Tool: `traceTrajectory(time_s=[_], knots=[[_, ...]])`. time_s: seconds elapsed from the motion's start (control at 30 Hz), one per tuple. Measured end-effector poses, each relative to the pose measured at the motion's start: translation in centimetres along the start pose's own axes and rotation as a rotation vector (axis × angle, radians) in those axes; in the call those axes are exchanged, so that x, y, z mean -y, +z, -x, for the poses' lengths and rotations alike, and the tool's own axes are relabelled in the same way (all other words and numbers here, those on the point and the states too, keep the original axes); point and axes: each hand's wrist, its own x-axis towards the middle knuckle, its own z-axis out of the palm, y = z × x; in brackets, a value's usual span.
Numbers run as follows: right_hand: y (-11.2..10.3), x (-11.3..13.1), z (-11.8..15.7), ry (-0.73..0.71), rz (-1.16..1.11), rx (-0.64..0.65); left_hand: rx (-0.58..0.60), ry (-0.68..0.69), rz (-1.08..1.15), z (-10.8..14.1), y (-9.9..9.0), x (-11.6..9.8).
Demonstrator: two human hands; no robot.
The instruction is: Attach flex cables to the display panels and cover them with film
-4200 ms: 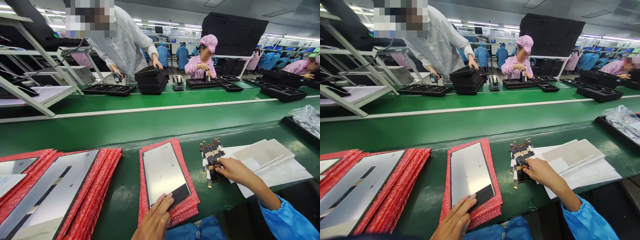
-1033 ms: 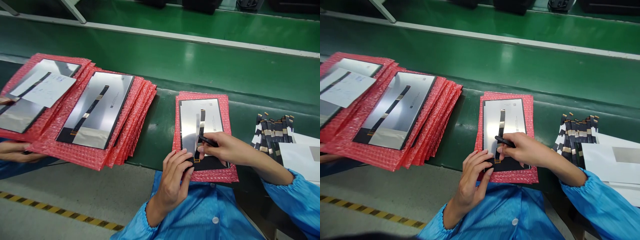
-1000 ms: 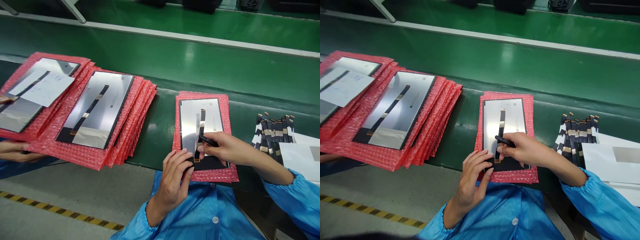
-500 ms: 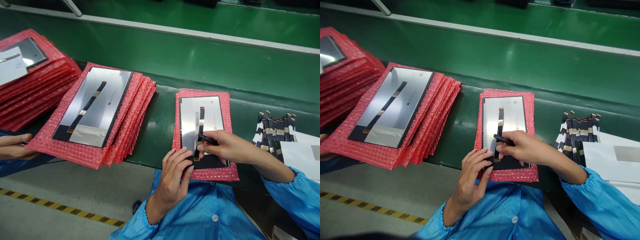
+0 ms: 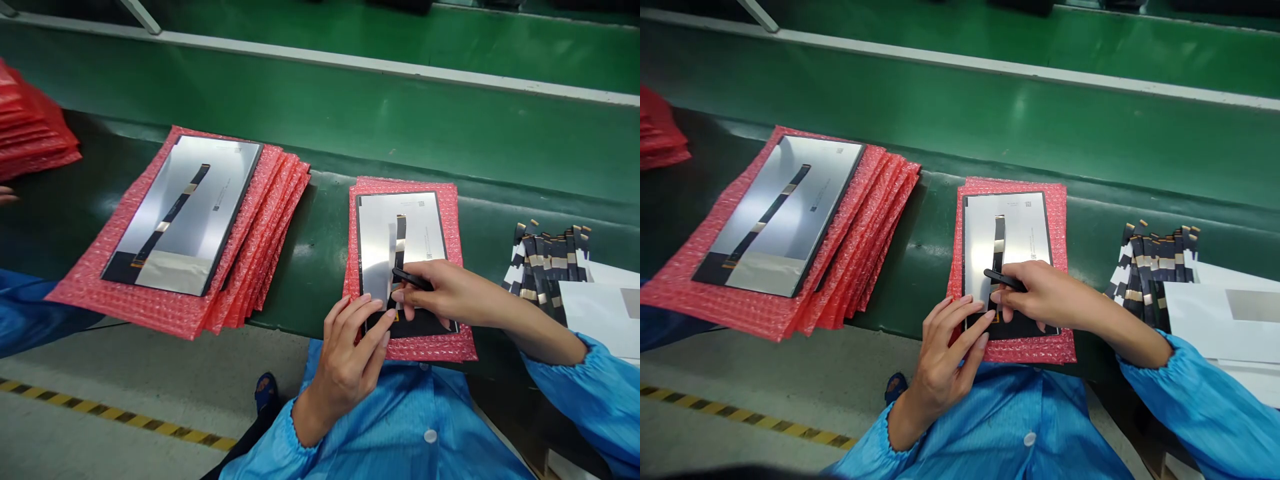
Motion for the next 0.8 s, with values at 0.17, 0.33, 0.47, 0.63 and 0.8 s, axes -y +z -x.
traceTrajectory(time_s=[0.17,0.33,0.47,0.63,0.8], knots=[[0.0,0.1,0.1,0.007,0.030,-0.022,0.008,-0.001,-0.002,0.0,0.0,0.0],[0.0,-0.1,0.1,0.008,0.041,-0.030,0.011,0.009,-0.005,0.1,0.1,0.1],[0.0,-0.1,0.0,0.007,0.060,-0.024,-0.046,0.075,-0.063,0.6,0.3,0.3],[0.0,-0.1,0.0,-0.013,0.068,-0.026,-0.055,0.204,-0.220,1.3,0.4,0.8],[0.0,-0.2,0.0,-0.026,0.042,-0.035,-0.045,0.207,-0.280,1.5,0.6,0.7]])
